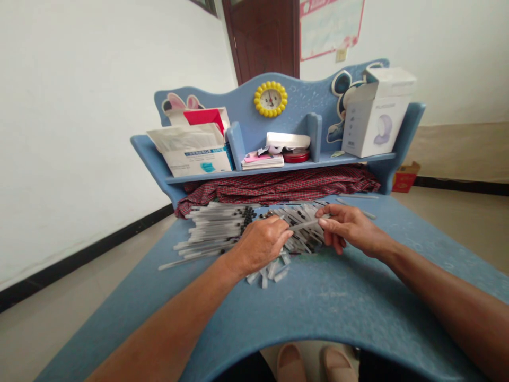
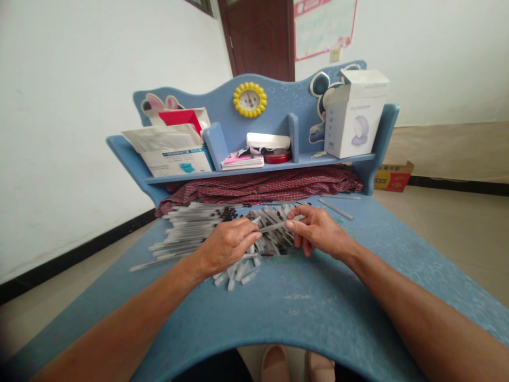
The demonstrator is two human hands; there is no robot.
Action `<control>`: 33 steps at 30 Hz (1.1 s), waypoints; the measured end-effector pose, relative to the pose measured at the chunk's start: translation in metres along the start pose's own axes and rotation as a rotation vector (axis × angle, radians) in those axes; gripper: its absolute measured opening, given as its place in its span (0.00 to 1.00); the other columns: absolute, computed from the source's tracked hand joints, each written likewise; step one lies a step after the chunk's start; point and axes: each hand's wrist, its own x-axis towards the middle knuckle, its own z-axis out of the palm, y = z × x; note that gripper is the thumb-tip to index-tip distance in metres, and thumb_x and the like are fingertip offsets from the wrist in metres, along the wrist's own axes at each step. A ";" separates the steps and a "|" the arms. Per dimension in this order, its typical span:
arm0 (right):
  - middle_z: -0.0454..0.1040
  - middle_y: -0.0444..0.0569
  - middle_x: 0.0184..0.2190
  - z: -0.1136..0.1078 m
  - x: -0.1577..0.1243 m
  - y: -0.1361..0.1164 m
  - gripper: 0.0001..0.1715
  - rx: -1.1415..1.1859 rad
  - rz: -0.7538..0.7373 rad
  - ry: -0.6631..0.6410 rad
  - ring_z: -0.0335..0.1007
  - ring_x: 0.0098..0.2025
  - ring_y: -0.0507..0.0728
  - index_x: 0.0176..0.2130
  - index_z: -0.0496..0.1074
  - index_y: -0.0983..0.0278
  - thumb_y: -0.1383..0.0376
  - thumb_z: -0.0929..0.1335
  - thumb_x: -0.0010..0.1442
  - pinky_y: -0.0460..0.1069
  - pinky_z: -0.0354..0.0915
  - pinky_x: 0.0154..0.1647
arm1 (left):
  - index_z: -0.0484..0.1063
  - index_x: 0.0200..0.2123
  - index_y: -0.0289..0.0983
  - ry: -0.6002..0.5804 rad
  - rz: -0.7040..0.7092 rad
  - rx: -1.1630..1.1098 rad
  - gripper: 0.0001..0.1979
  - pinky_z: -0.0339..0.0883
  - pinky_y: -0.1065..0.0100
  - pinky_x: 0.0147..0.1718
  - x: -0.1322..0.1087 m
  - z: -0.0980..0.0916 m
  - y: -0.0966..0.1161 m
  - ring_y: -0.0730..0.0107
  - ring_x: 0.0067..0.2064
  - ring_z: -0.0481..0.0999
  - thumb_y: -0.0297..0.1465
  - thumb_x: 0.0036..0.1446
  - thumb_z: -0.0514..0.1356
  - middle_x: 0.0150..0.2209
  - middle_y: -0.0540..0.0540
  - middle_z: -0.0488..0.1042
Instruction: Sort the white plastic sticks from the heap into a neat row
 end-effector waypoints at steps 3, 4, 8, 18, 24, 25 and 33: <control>0.71 0.42 0.15 0.001 0.000 0.000 0.22 -0.033 0.036 0.014 0.62 0.10 0.47 0.30 0.64 0.64 0.48 0.61 0.59 0.42 0.53 0.11 | 0.69 0.33 0.34 0.010 0.005 -0.003 0.08 0.65 0.70 0.34 0.000 0.002 -0.002 0.69 0.33 0.71 0.29 0.61 0.51 0.29 0.47 0.70; 0.70 0.42 0.14 0.001 0.000 0.000 0.23 -0.036 0.049 0.026 0.61 0.10 0.47 0.28 0.64 0.64 0.48 0.61 0.59 0.42 0.52 0.10 | 0.69 0.33 0.34 0.014 0.009 -0.003 0.09 0.65 0.70 0.34 0.000 0.003 -0.002 0.69 0.33 0.71 0.29 0.62 0.51 0.29 0.47 0.70; 0.71 0.42 0.15 0.000 0.001 0.002 0.19 -0.039 0.038 0.033 0.61 0.10 0.47 0.27 0.64 0.64 0.51 0.65 0.56 0.42 0.52 0.10 | 0.69 0.33 0.34 0.021 0.012 -0.005 0.09 0.65 0.69 0.34 -0.001 0.005 -0.004 0.69 0.33 0.72 0.29 0.61 0.51 0.29 0.47 0.70; 0.70 0.42 0.15 0.002 0.001 0.003 0.19 -0.082 0.042 0.055 0.61 0.11 0.46 0.24 0.65 0.64 0.53 0.66 0.56 0.41 0.53 0.11 | 0.69 0.33 0.34 -0.047 0.009 0.054 0.09 0.65 0.69 0.34 0.000 0.003 0.000 0.68 0.33 0.72 0.29 0.62 0.51 0.29 0.47 0.70; 0.70 0.43 0.14 -0.006 0.000 -0.004 0.22 0.007 -0.006 0.118 0.61 0.10 0.47 0.22 0.65 0.64 0.50 0.69 0.52 0.42 0.53 0.10 | 0.70 0.33 0.32 0.013 0.020 -0.007 0.10 0.64 0.70 0.33 0.001 -0.003 -0.003 0.69 0.33 0.71 0.28 0.61 0.52 0.29 0.46 0.71; 0.71 0.43 0.14 -0.008 0.000 -0.005 0.21 0.044 -0.022 0.143 0.62 0.11 0.48 0.22 0.65 0.64 0.50 0.69 0.51 0.42 0.52 0.10 | 0.71 0.33 0.32 0.026 0.018 -0.015 0.10 0.64 0.70 0.33 0.001 -0.005 -0.005 0.69 0.32 0.71 0.29 0.62 0.52 0.29 0.46 0.71; 0.70 0.44 0.14 -0.037 0.009 0.001 0.17 0.187 -0.065 0.592 0.60 0.10 0.48 0.21 0.64 0.63 0.56 0.71 0.48 0.43 0.53 0.08 | 0.72 0.31 0.34 0.081 -0.171 0.018 0.10 0.63 0.71 0.33 -0.003 -0.017 -0.045 0.70 0.32 0.72 0.30 0.59 0.53 0.29 0.47 0.73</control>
